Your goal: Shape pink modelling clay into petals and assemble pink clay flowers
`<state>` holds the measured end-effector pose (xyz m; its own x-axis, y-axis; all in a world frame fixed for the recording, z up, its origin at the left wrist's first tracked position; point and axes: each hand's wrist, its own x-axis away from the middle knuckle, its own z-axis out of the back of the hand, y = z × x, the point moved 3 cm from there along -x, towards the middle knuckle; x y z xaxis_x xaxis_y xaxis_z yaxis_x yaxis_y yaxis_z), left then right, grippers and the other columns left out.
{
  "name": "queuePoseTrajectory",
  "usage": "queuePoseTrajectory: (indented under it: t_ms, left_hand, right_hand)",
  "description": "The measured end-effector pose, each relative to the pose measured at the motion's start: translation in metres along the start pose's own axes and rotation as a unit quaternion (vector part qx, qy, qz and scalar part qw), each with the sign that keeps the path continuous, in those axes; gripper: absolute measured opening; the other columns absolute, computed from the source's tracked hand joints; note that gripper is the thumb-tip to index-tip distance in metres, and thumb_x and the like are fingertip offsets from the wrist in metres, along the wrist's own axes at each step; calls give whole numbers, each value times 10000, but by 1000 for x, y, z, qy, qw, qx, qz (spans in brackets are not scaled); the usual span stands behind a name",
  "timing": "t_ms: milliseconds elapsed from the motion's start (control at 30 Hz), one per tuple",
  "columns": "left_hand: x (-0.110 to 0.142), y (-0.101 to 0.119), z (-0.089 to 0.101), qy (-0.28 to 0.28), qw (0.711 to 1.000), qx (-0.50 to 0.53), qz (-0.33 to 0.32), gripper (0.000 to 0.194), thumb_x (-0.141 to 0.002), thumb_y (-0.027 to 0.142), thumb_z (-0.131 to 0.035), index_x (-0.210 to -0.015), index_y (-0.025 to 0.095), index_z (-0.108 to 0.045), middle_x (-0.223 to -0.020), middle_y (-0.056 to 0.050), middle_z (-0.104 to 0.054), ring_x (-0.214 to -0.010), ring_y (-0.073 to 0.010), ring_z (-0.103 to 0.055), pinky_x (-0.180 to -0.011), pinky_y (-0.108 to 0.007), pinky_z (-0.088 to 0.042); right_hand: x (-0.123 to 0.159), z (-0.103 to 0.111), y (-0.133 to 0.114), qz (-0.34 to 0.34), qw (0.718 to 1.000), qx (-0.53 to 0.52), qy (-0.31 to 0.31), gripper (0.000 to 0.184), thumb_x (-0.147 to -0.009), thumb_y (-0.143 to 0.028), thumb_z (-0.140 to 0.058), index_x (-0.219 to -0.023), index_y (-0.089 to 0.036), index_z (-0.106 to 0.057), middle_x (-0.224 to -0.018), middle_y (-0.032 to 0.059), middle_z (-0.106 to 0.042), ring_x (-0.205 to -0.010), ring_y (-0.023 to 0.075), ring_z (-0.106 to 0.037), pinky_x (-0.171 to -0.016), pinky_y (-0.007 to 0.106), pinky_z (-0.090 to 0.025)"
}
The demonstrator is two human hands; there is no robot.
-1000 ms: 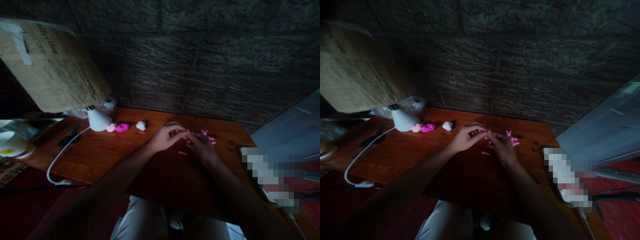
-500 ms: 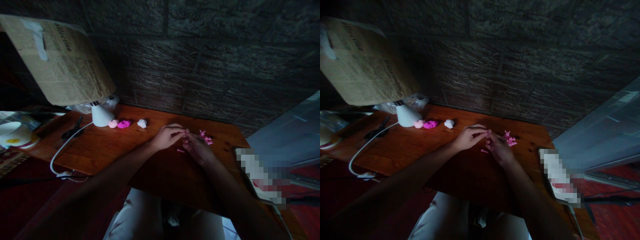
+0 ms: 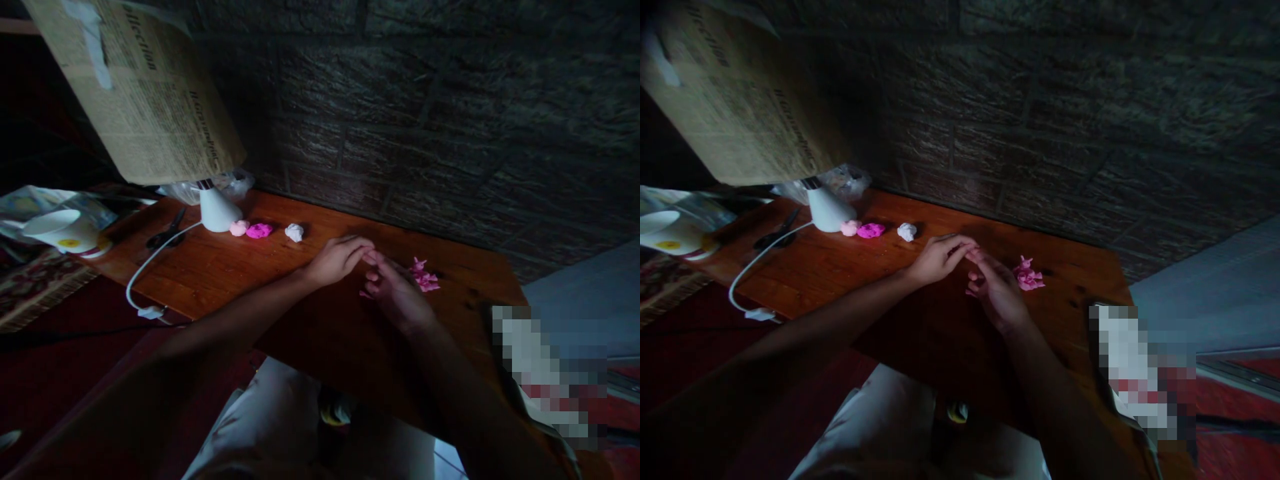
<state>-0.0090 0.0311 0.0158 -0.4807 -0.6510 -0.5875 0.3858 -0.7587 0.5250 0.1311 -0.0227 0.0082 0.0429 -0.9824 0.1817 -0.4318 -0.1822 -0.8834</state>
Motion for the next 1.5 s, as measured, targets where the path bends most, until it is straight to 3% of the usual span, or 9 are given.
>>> queuePoseTrajectory:
  t_ms: [267, 433, 533, 667, 800, 1000, 1167, 1300, 1500]
  left_hand:
    - [-2, -1, 11, 51, 993, 58, 86, 193, -989, 307, -568, -994, 172, -707, -952, -57, -769, -842, -140, -704, -762, -241, -540]
    - [-3, -3, 5, 49, 985, 131, 106, 198, -977, 323, -589, -944, 165, -704, -908, -46, -760, -789, -123, -686, -742, -232, -540]
    - [-3, -9, -1, 74, 966, 200, 145, 263, -932, 415, -644, -879, 167, -710, -857, -41, -753, -749, -123, -674, -707, -237, -540]
    - [-2, -15, -12, 54, 927, 310, 204, 379, -870, 514, -686, -872, 138, -733, -792, -37, -729, -638, -95, -623, -606, -210, -502]
    - [0, -11, -17, 30, 904, 356, 233, 451, -875, 552, -663, -996, 127, -752, -724, -34, -714, -536, -74, -563, -482, -182, -434]
    - [-2, 1, -11, 17, 929, 338, 148, 296, -914, 424, -674, -1043, 173, -762, -1182, -129, -758, -584, -55, -612, -489, -171, -488]
    - [-3, 4, -5, 34, 967, 248, 39, 197, -958, 297, -641, -1048, 166, -759, -1081, -103, -789, -592, -54, -663, -564, -169, -561]
    - [-3, 6, -3, 41, 985, 167, -25, 168, -963, 253, -638, -1063, 175, -747, -1050, -85, -797, -764, -107, -753, -730, -230, -636]
    - [-2, 5, -1, 10, 994, 78, -81, 228, -975, 174, -604, -1179, 181, -705, -1112, -83, -787, -995, -148, -767, -896, -278, -635]
  right_hand:
    - [1, 3, -4, -21, 999, 28, 16, 401, -642, -472, -882, -984, -284, -788, -1168, 34, -738, -649, 87, -486, -575, 249, -451]
    - [3, 2, 0, 0, 997, 74, 8, 451, -672, -476, -875, -1067, -283, -773, -850, -5, -706, -642, 109, -522, -572, 258, -470]
    - [2, 1, 0, 47, 983, 176, 7, 447, -737, -526, -822, -1090, -260, -761, -737, -11, -664, -636, 139, -562, -585, 286, -506]
    - [3, -1, -13, 237, 916, 324, 30, 347, -788, -537, -785, -925, -219, -772, -933, 70, -748, -832, 217, -674, -769, 357, -558]
    - [0, 1, -21, 230, 923, 305, 37, 348, -847, -553, -725, -909, -213, -765, -844, 67, -751, -757, 205, -680, -763, 345, -564]
    - [-1, 7, -14, 46, 982, 183, 29, 381, -773, -566, -773, -887, -203, -775, -625, -14, -605, -532, 116, -503, -533, 268, -475]
    - [0, 15, -13, 34, 987, 149, 52, 436, -707, -578, -808, -861, -171, -782, -583, -22, -562, -516, 91, -433, -482, 230, -337]
    - [0, 18, -16, 5, 989, 140, 54, 417, -700, -557, -818, -858, -172, -786, -558, -35, -531, -489, 81, -386, -462, 232, -279]
    - [-2, 17, -17, 1, 993, 115, 41, 373, -633, -510, -871, -762, -174, -772, -588, -24, -567, -516, 74, -410, -486, 231, -314]
